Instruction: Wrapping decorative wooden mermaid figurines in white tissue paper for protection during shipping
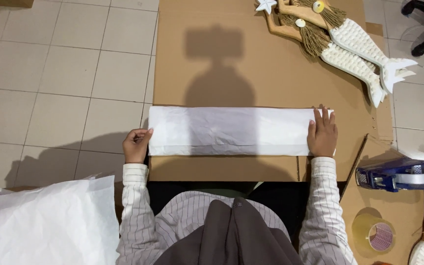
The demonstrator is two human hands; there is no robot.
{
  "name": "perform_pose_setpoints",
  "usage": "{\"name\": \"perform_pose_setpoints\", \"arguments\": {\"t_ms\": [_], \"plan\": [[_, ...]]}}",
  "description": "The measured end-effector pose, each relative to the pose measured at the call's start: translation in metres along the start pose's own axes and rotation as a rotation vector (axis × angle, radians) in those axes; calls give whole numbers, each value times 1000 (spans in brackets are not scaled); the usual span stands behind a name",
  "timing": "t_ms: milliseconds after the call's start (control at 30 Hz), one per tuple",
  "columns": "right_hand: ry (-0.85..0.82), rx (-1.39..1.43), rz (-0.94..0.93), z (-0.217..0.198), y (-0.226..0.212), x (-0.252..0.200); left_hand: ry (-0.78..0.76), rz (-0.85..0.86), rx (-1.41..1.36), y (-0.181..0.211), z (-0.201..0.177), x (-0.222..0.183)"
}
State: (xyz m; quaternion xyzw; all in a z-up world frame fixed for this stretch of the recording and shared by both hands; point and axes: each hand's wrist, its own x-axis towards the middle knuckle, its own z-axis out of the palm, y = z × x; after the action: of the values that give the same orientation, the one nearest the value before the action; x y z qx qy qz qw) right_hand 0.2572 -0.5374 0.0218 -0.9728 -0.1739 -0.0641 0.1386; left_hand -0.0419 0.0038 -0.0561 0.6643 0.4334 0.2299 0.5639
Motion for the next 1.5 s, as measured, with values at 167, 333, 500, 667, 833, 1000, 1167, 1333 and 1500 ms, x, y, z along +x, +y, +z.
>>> {"name": "perform_pose_setpoints", "arguments": {"t_ms": [167,333,500,667,833,1000,1167,1333,1500], "plan": [[2,-10,17,3,2,1,-52,-16,54,10,-5,-11],[2,-6,10,0,2,1,-121,-101,-23,5,-10,-8],[9,8,8,1,2,2,-182,-102,-114,-1,-13,-12],[12,16,14,3,4,2,-177,-91,-69,14,-12,-18],[22,36,24,9,10,2,-155,-53,-142,16,-5,-15],[73,14,-28,14,17,2,-107,31,-281,18,1,-17],[83,-3,-42,14,17,1,-156,47,-295,52,4,-30],[66,5,-19,10,11,0,-63,33,-310,54,12,-11],[61,-7,-31,6,8,0,-34,49,-217,50,24,12]]}}
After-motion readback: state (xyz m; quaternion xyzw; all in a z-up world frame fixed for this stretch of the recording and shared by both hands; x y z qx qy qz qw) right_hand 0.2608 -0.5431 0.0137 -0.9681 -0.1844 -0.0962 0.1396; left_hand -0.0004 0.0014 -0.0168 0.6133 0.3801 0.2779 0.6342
